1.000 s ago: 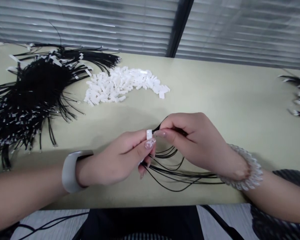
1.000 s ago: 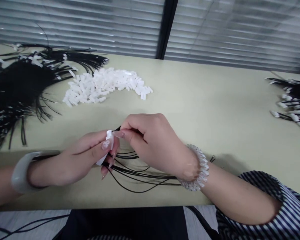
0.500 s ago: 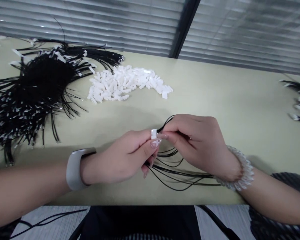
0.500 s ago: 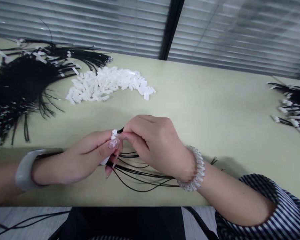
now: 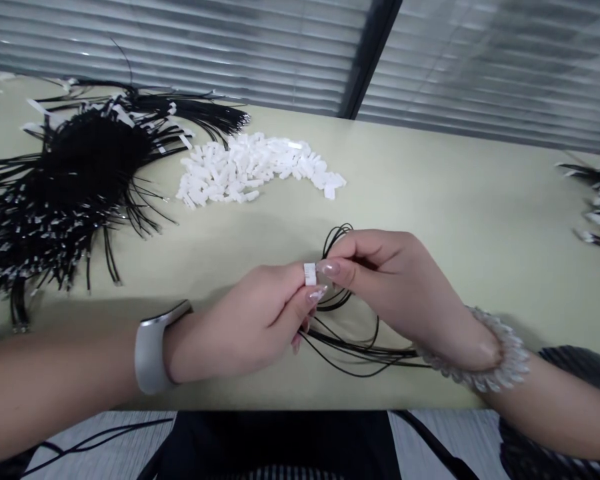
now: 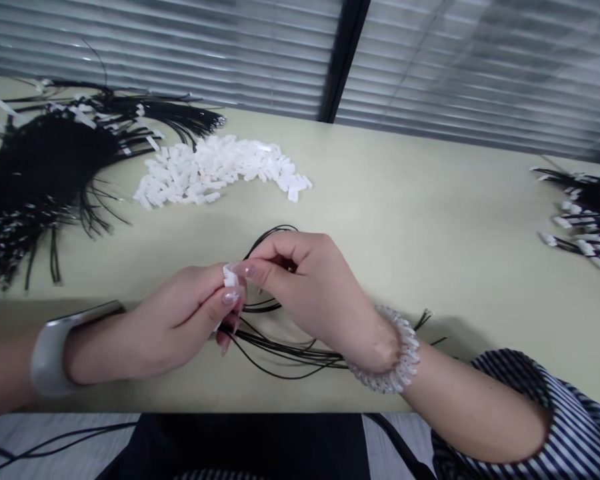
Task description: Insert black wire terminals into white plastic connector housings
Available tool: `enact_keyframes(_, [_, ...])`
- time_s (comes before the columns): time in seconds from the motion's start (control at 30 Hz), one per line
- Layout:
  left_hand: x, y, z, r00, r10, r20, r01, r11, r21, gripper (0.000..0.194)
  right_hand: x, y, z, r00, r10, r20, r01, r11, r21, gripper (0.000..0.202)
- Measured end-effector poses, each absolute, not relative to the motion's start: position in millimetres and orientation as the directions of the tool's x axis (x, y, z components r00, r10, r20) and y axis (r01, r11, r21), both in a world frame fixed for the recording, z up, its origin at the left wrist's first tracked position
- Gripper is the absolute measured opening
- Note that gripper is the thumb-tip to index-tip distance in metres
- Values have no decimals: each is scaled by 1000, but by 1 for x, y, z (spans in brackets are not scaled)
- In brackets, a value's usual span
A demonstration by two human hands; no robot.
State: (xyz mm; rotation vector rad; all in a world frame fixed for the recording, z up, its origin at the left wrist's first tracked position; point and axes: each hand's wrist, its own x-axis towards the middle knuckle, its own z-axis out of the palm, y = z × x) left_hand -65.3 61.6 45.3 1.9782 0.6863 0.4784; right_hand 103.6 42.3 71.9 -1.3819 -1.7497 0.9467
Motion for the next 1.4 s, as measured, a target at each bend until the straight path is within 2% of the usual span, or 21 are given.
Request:
enact_keyframes(0.1, [-64, 60, 44, 753, 655, 63, 300, -427, 853, 28, 99, 40, 71, -123, 992, 22, 417, 72, -906, 19])
enact_keyframes(0.2, [-64, 61, 43, 730, 680, 73, 303, -418, 856, 28, 96, 36, 71, -86, 994, 64, 464, 97, -880, 20])
enact_keyframes(0.27, [-64, 62, 43, 742, 668, 65, 281, -398, 873, 30, 98, 36, 72, -115, 981, 154, 570, 192, -799, 17])
enact_keyframes(0.37, [-66, 65, 44, 798, 602, 5, 234, -319, 918, 33, 104, 38, 75, -238, 919, 313, 687, 388, -615, 14])
enact_keyframes(0.43, [-68, 65, 45, 819, 573, -30, 198, -233, 952, 33, 109, 42, 76, -307, 892, 331, 703, 447, -554, 14])
enact_keyframes(0.57, [-68, 66, 47, 797, 602, -47, 185, -170, 968, 31, 112, 46, 76, -269, 938, 220, 719, 348, -602, 15])
enact_keyframes(0.7, [-65, 65, 47, 777, 623, -86, 224, -147, 963, 33, 112, 45, 81, -276, 955, 105, 681, 272, -680, 26])
enact_keyframes(0.8, [-65, 65, 46, 754, 648, -107, 206, -79, 975, 32, 115, 42, 87, -302, 951, 66, 669, 260, -697, 20])
enact_keyframes(0.9, [-65, 66, 44, 753, 649, -108, 169, -32, 985, 32, 120, 40, 91, -287, 948, 138, 699, 306, -647, 14])
enact_keyframes(1.07, [-66, 69, 44, 800, 596, -73, 152, -83, 985, 32, 120, 38, 89, -359, 877, 321, 737, 477, -479, 12])
enact_keyframes(1.4, [-69, 69, 45, 825, 555, -103, 139, -24, 990, 31, 122, 40, 83, -459, 794, 399, 738, 591, -327, 10])
